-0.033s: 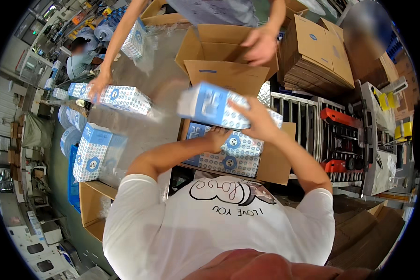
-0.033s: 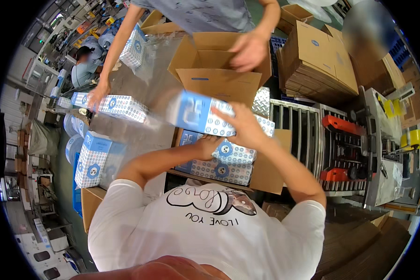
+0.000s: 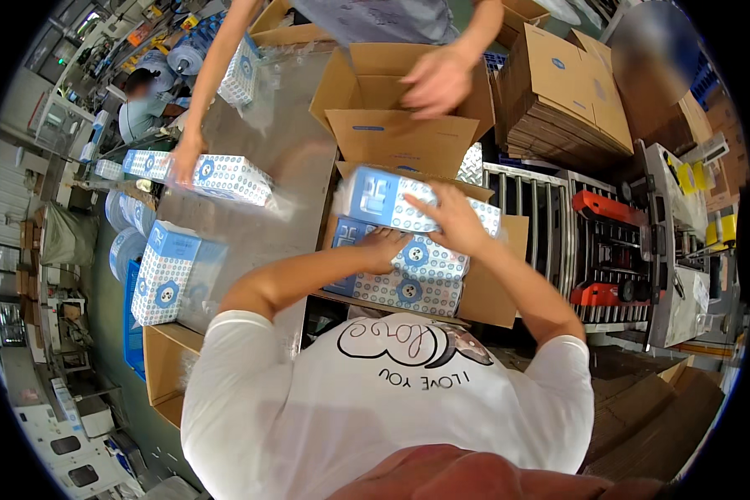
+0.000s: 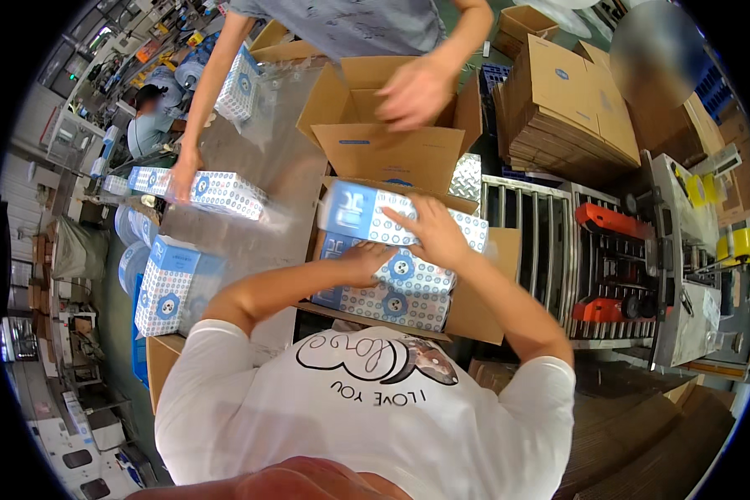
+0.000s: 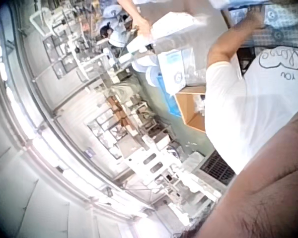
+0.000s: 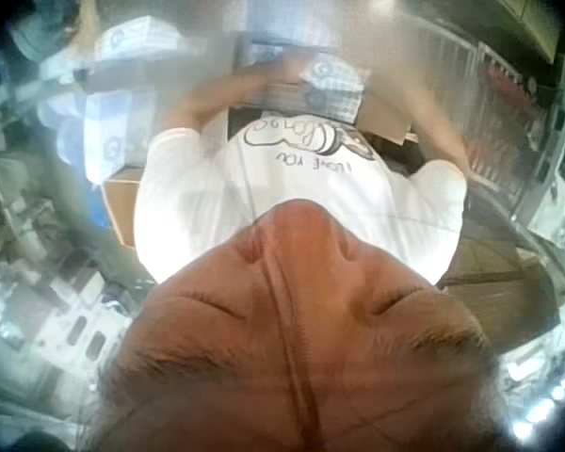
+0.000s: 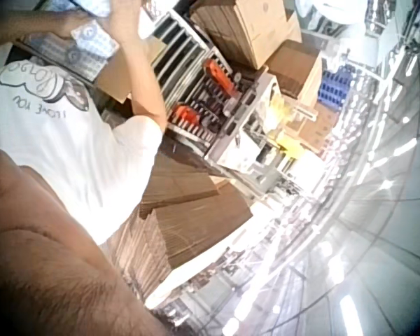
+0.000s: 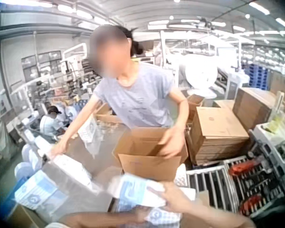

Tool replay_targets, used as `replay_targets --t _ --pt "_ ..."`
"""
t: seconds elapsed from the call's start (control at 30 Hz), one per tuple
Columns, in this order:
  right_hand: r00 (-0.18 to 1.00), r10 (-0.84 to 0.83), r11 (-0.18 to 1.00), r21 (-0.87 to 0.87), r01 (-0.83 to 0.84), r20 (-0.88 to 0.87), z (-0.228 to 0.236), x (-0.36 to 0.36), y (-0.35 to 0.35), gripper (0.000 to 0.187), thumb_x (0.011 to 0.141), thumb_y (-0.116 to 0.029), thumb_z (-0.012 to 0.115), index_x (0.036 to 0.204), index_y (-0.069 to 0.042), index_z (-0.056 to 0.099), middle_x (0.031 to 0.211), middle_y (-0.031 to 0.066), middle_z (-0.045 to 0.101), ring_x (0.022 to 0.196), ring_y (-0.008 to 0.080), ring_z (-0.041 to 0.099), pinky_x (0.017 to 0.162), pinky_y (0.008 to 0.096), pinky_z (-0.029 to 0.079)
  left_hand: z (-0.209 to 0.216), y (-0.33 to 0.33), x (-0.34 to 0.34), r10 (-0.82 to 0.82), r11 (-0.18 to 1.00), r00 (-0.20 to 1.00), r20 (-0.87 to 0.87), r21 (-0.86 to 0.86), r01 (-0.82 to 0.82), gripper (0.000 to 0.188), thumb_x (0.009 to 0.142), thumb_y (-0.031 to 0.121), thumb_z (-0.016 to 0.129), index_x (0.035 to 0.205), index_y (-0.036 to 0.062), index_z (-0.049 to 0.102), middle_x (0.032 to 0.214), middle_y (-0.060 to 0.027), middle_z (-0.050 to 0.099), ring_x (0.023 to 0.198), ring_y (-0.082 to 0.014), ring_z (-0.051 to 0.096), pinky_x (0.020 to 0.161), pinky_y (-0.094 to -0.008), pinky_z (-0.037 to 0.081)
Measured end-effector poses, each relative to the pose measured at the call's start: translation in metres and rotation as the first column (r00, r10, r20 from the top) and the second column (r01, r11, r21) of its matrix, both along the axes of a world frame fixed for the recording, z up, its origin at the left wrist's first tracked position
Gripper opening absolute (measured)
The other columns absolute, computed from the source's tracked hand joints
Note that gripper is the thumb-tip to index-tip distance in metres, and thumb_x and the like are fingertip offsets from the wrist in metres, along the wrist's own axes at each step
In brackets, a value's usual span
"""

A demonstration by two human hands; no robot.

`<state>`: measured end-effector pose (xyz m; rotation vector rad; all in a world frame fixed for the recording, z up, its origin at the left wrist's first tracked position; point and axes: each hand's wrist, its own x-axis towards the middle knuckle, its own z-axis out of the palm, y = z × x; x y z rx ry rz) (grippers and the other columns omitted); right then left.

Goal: The person packs blue and white rectangular packages into cardboard boxes, arranges them, and places the filled boxes onto a conveyor belt system in a factory environment.

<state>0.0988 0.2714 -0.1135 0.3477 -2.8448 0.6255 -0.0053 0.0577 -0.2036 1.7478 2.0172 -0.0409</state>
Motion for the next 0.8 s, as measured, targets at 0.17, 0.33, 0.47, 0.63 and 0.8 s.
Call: replay_targets --t 0.17,0.33,0.47,0.63,0.8 --pt "0.949 -0.316 0.949 0.006 0.316 0.018 -0.124 0.07 0.015 0.059 0.089 -0.033 0.063 0.143 -0.019 0.047 0.149 0.0166 0.04 0.134 0.0391 0.038 0.113 0.0468 0.03 0.034 -0.03 -0.03 0.023 0.96 1.0 -0.017 0.281 -0.017 0.067 0.088 0.024 0.064 0.146 0.0063 0.036 0.152 -0.0184 0.032 0.143 -0.0326 0.027 0.114 -0.0497 0.025" --pt "0.279 -0.649 0.094 -0.29 0.952 0.707 -0.149 0.163 0.056 0.07 0.085 -0.045 0.072 0.127 0.008 0.053 0.128 0.0227 0.057 0.122 0.0322 0.054 0.095 0.043 0.045 -0.054 -0.055 -0.062 0.315 0.854 0.949 -0.014 0.44 -0.277 0.056 0.098 0.03 0.049 0.147 0.0049 0.036 0.159 -0.0122 0.025 0.147 -0.0294 0.021 0.115 -0.049 0.023" --pt "0.189 -0.777 -0.026 -0.332 0.943 0.6 -0.088 0.171 0.088 0.041 0.076 -0.03 0.081 0.092 0.006 0.069 0.081 0.0131 0.07 0.073 0.0219 0.068 0.066 0.0363 0.052 -0.081 -0.043 -0.066 0.386 0.456 0.783 0.488 0.637 -0.621 0.054 0.1 0.03 0.047 0.14 -0.0055 0.041 0.14 -0.0304 0.043 0.127 -0.0468 0.042 0.107 -0.047 0.033" --pt "0.129 -0.907 0.02 -0.265 0.964 0.401 -0.107 0.216 0.128 0.028 0.073 -0.021 0.078 0.081 0.005 0.071 0.074 0.0178 0.07 0.069 0.0288 0.07 0.063 0.0396 0.052 -0.136 -0.057 -0.083 0.861 0.221 0.049 0.506 -0.287 -0.932 0.085 0.088 0.059 0.057 0.138 -0.0081 0.043 0.141 -0.0278 0.046 0.133 -0.039 0.044 0.108 -0.0411 0.037" --pt "0.662 -0.648 0.447 -0.515 0.732 0.378 -0.037 0.188 0.092 0.065 0.082 -0.034 0.073 0.129 0.004 0.051 0.126 0.0293 0.057 0.121 0.0408 0.055 0.099 0.0441 0.045 0.017 0.013 -0.052 0.518 0.606 0.629 0.579 0.27 -0.748 0.046 0.09 0.027 0.062 0.128 0.0014 0.054 0.108 -0.0223 0.067 0.101 -0.036 0.065 0.086 -0.0424 0.051"
